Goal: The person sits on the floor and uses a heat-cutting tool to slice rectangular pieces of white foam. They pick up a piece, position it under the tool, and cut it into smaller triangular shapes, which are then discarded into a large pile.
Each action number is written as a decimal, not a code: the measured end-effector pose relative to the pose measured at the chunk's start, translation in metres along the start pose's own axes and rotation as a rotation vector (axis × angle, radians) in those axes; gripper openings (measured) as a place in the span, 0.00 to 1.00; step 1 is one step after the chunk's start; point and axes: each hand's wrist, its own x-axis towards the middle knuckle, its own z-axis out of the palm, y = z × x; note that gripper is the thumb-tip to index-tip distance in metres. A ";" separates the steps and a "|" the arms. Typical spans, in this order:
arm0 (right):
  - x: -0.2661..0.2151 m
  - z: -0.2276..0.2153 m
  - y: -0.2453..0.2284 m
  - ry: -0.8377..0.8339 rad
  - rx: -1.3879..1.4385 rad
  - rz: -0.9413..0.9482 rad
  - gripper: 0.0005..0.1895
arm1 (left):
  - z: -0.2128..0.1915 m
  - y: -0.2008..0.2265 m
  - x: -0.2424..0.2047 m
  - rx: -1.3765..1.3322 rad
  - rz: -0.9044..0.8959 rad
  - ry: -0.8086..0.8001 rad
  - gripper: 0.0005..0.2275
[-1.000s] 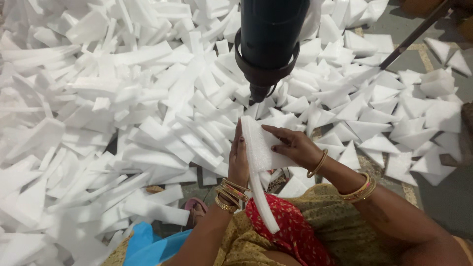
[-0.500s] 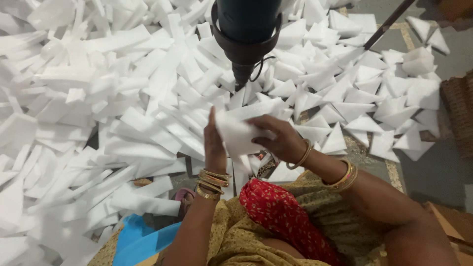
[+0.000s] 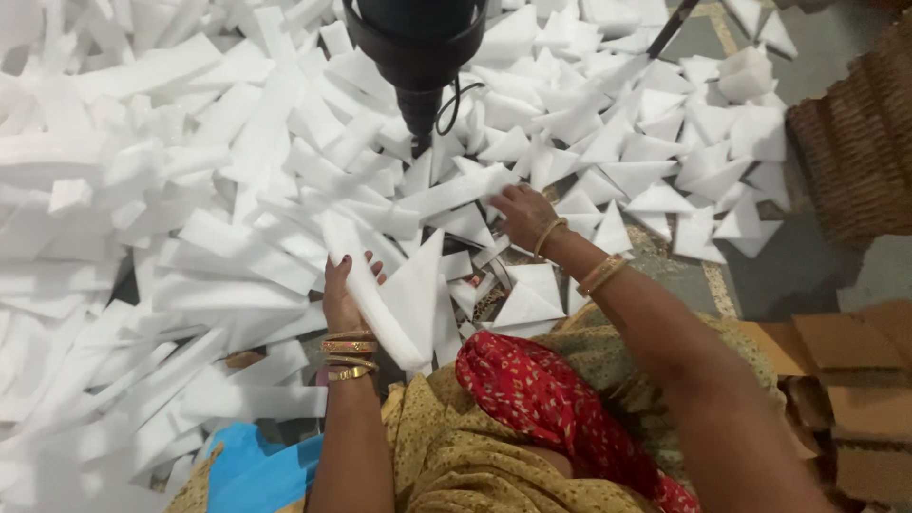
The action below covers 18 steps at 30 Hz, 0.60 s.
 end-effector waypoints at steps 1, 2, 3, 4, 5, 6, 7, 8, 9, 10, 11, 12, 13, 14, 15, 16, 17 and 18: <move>-0.003 0.019 0.021 -0.086 -0.064 0.105 0.19 | 0.001 -0.002 0.001 0.019 -0.014 -0.011 0.34; -0.006 0.045 0.034 -0.275 -0.065 0.198 0.19 | 0.000 -0.005 0.000 0.038 -0.024 -0.016 0.33; -0.014 0.072 0.042 -0.463 -0.067 0.291 0.19 | 0.000 -0.007 0.000 0.057 -0.033 -0.022 0.33; -0.026 0.094 0.041 -0.450 -0.073 0.195 0.18 | 0.000 -0.010 0.000 0.042 -0.047 -0.030 0.33; -0.041 0.115 0.038 -0.435 -0.079 0.099 0.18 | 0.002 -0.015 0.000 0.028 -0.061 -0.038 0.32; -0.052 0.134 0.030 -0.542 -0.206 0.019 0.18 | 0.004 -0.019 0.001 0.014 -0.070 -0.047 0.32; -0.067 0.150 0.020 -0.646 -0.335 -0.063 0.18 | 0.005 -0.023 0.000 0.004 -0.073 -0.067 0.31; -0.085 0.162 0.015 -0.517 -0.330 -0.158 0.22 | 0.008 -0.025 0.002 -0.008 -0.071 -0.092 0.30; -0.105 0.169 0.009 -0.391 -0.323 -0.254 0.27 | 0.011 -0.026 0.001 -0.020 -0.069 -0.118 0.29; -0.111 0.173 0.002 -0.546 -0.347 -0.252 0.24 | 0.014 -0.026 -0.001 0.008 -0.057 -0.123 0.29; -0.110 0.173 -0.004 -0.702 -0.371 -0.248 0.21 | 0.018 -0.027 -0.004 0.035 -0.045 -0.127 0.29; -0.111 0.173 -0.006 -0.693 -0.358 -0.264 0.25 | 0.020 -0.027 -0.008 0.064 -0.037 -0.127 0.28; -0.110 0.171 -0.006 -0.685 -0.346 -0.281 0.29 | 0.023 -0.025 -0.009 0.083 -0.027 -0.132 0.28; -0.106 0.168 -0.006 -0.740 -0.346 -0.181 0.28 | 0.025 -0.024 -0.013 0.102 -0.024 -0.132 0.28; -0.100 0.166 -0.004 -0.795 -0.345 -0.082 0.28 | 0.026 -0.022 -0.015 0.121 -0.021 -0.132 0.27; -0.097 0.163 -0.003 -0.855 -0.342 0.019 0.29 | 0.027 -0.021 -0.018 0.140 -0.015 -0.128 0.27; -0.090 0.162 -0.003 -0.846 -0.287 0.081 0.25 | 0.027 -0.019 -0.018 0.160 -0.009 -0.125 0.27; -0.086 0.161 -0.003 -0.842 -0.228 0.147 0.21 | 0.026 -0.020 -0.021 0.180 -0.012 -0.121 0.27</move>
